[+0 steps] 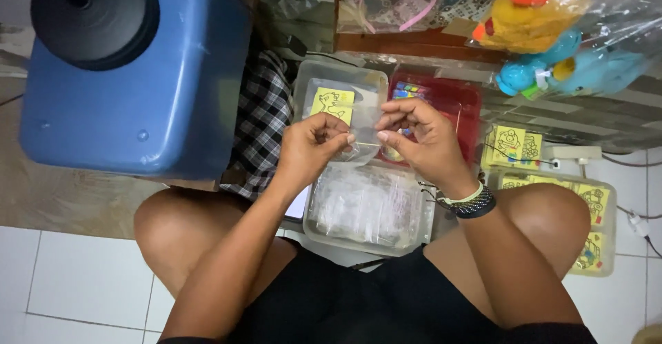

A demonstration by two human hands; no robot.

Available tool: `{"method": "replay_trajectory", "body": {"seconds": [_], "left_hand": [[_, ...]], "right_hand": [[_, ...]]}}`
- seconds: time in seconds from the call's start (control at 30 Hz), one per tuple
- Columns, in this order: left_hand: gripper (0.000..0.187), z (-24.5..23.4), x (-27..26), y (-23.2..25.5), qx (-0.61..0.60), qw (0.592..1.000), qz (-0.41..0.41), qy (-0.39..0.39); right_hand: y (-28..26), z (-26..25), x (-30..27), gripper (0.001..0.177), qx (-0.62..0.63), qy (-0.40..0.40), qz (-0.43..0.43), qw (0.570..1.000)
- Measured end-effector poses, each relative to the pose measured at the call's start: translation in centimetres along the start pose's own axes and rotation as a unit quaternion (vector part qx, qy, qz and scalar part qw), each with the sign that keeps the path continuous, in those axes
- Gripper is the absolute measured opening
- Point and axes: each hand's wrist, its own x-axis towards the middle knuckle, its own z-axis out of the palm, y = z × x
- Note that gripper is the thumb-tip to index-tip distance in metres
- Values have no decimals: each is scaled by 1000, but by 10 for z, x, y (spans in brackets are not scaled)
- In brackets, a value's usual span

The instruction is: The person places illustrated toy cards into small plastic pouches by hand.

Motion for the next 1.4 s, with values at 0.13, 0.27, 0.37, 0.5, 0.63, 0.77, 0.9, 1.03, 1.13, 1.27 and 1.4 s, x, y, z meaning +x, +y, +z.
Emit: {"method": "replay_trajectory", "body": {"seconds": [0.13, 0.27, 0.37, 0.5, 0.63, 0.77, 0.9, 1.03, 1.13, 1.27, 1.4], "left_hand": [[14, 2, -2, 1, -18, 1000, 4, -5], [14, 0, -2, 2, -18, 1000, 13, -5], [15, 2, -3, 1, -56, 998, 25, -32], [18, -4, -1, -2, -109, 990, 45, -73], [31, 1, -1, -10, -231, 956, 50, -172], [40, 6, -10, -2, -274, 927, 34, -252], [41, 14, -12, -13, -324, 892, 11, -315], [49, 14, -15, -4, -337, 872, 2, -355], [50, 19, -14, -9, -372, 856, -17, -359], [46, 28, -10, -34, -384, 849, -29, -362], [38, 14, 1, -32, -184, 949, 7, -255]], "right_hand": [[5, -2, 6, 17, -91, -37, -64, 993], [2, -6, 5, 18, -91, -70, -58, 992], [-6, -5, 1, 26, -93, -108, -47, 989], [-8, -1, -2, 30, -7, -126, -23, 992], [-9, 8, -5, 58, 175, -69, 10, 982], [-3, 8, -2, 76, 221, -72, -1, 973], [0, 7, -2, 71, 216, -112, 2, 970], [-1, 4, -4, 44, 208, -158, 4, 965], [-4, 5, -6, 43, 198, -172, -10, 965], [-2, 4, -6, 22, 202, -169, -27, 964], [7, 0, -4, 19, 103, -67, -1, 992]]}}
